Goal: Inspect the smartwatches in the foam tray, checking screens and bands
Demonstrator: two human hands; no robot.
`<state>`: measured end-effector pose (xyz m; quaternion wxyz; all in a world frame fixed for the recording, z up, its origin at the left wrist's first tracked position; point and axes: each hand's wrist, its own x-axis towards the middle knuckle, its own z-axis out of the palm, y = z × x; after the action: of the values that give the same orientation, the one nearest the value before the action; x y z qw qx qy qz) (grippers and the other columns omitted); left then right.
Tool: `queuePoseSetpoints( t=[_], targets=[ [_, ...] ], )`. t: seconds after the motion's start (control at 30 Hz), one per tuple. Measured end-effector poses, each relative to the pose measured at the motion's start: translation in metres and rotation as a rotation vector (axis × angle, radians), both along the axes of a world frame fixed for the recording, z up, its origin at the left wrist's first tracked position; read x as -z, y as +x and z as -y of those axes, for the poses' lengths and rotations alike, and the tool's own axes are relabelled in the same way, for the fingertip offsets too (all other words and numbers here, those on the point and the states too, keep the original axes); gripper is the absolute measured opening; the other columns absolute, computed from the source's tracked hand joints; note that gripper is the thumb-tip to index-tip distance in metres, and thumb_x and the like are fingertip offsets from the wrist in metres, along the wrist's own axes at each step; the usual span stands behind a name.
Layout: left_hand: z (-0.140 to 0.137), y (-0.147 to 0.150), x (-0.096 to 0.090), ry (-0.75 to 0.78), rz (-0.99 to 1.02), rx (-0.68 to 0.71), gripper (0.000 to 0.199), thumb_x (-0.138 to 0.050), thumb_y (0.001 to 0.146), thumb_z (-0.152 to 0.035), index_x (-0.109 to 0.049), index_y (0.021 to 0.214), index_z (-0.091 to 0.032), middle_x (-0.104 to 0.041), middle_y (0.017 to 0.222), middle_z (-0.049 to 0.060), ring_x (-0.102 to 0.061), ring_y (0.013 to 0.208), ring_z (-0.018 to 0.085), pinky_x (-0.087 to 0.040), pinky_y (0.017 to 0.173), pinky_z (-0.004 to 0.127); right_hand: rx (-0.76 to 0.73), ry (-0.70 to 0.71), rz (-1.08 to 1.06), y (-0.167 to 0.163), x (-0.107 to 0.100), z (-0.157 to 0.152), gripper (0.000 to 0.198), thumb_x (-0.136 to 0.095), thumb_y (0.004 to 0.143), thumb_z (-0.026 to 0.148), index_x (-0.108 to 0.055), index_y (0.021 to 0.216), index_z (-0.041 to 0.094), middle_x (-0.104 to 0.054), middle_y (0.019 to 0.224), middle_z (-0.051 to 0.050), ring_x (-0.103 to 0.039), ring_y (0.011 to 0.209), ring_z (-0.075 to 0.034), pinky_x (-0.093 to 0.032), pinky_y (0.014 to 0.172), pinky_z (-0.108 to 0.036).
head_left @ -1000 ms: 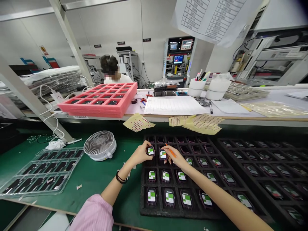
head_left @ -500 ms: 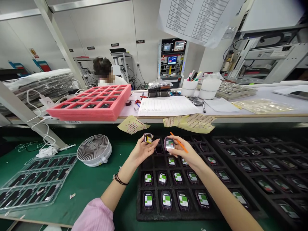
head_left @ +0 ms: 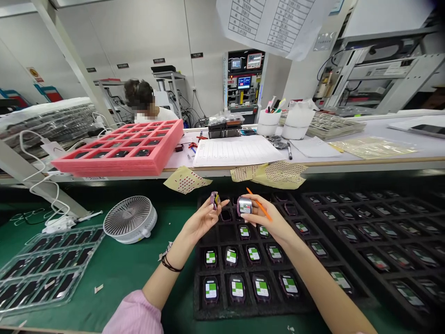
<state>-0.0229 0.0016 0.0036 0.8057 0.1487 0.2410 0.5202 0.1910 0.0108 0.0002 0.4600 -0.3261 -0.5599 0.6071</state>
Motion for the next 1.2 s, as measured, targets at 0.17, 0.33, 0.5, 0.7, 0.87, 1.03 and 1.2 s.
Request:
queuePoseSetpoints(
  t=[0.17, 0.33, 0.5, 0.7, 0.87, 1.03, 1.2],
  targets=[
    [-0.003, 0.000, 0.007, 0.017, -0.030, -0.015, 0.042, -0.052, 0.081, 0.002, -0.057, 0.119, -0.016, -0.059, 0.119, 0.018, -0.062, 0.076, 0.007, -0.043, 0.052, 0.010, -0.004, -0.006, 0.012, -0.002, 0.003, 0.000, 0.046, -0.077, 0.067, 0.022, -0.056, 0.108, 0.023, -0.062, 0.095, -0.004, -0.059, 0.065, -0.012, -0.041, 0.048, -0.023],
    [-0.005, 0.000, 0.012, 0.213, -0.213, -0.049, 0.040, -0.074, 0.063, -0.004, -0.067, 0.100, -0.014, -0.065, 0.094, 0.008, -0.052, 0.064, 0.005, -0.034, 0.046, 0.012, -0.004, -0.018, 0.017, -0.003, 0.001, 0.002, 0.046, -0.077, 0.066, 0.022, -0.055, 0.107, 0.022, -0.061, 0.094, -0.003, -0.059, 0.065, -0.012, -0.041, 0.048, -0.022],
    [-0.001, 0.000, 0.011, 0.382, -0.481, -0.117, 0.047, -0.080, 0.056, -0.012, -0.066, 0.101, -0.018, -0.065, 0.103, 0.007, -0.057, 0.078, 0.011, -0.041, 0.059, 0.017, 0.002, -0.016, 0.029, -0.003, -0.001, 0.003, 0.046, -0.077, 0.066, 0.023, -0.055, 0.106, 0.022, -0.061, 0.094, -0.003, -0.060, 0.066, -0.012, -0.043, 0.049, -0.023],
    [0.001, 0.001, 0.008, 0.404, -0.574, -0.119, 0.047, -0.082, 0.053, -0.018, -0.067, 0.097, -0.016, -0.064, 0.091, 0.005, -0.055, 0.075, 0.012, -0.040, 0.060, 0.019, -0.011, -0.026, 0.017, -0.004, -0.004, 0.004, 0.046, -0.078, 0.064, 0.022, -0.055, 0.104, 0.022, -0.061, 0.092, -0.003, -0.059, 0.066, -0.012, -0.049, 0.056, -0.026],
    [0.001, 0.002, 0.008, 0.406, -0.553, -0.150, 0.040, -0.081, 0.054, -0.017, -0.065, 0.091, -0.015, -0.058, 0.076, -0.001, -0.046, 0.059, 0.006, -0.032, 0.049, 0.018, -0.017, -0.031, 0.023, -0.004, -0.003, 0.003, 0.046, -0.078, 0.064, 0.021, -0.056, 0.104, 0.022, -0.061, 0.093, -0.003, -0.060, 0.066, -0.012, -0.047, 0.052, -0.024],
    [-0.003, 0.002, 0.012, 0.366, -0.487, -0.178, 0.039, -0.080, 0.056, -0.017, -0.067, 0.092, -0.015, -0.063, 0.090, 0.005, -0.045, 0.060, 0.006, -0.029, 0.044, 0.016, -0.023, -0.019, 0.035, -0.003, 0.002, 0.001, 0.046, -0.077, 0.066, 0.022, -0.056, 0.107, 0.022, -0.062, 0.095, -0.004, -0.060, 0.067, -0.013, -0.045, 0.051, -0.024],
    [-0.010, 0.000, 0.017, 0.244, -0.309, -0.169, 0.039, -0.079, 0.057, -0.015, -0.069, 0.094, -0.012, -0.062, 0.105, 0.010, -0.048, 0.065, 0.005, -0.027, 0.039, 0.012, -0.026, -0.012, 0.031, -0.003, 0.004, 0.001, 0.046, -0.077, 0.066, 0.022, -0.056, 0.108, 0.022, -0.062, 0.094, -0.004, -0.061, 0.067, -0.012, -0.044, 0.050, -0.023]
  ],
)
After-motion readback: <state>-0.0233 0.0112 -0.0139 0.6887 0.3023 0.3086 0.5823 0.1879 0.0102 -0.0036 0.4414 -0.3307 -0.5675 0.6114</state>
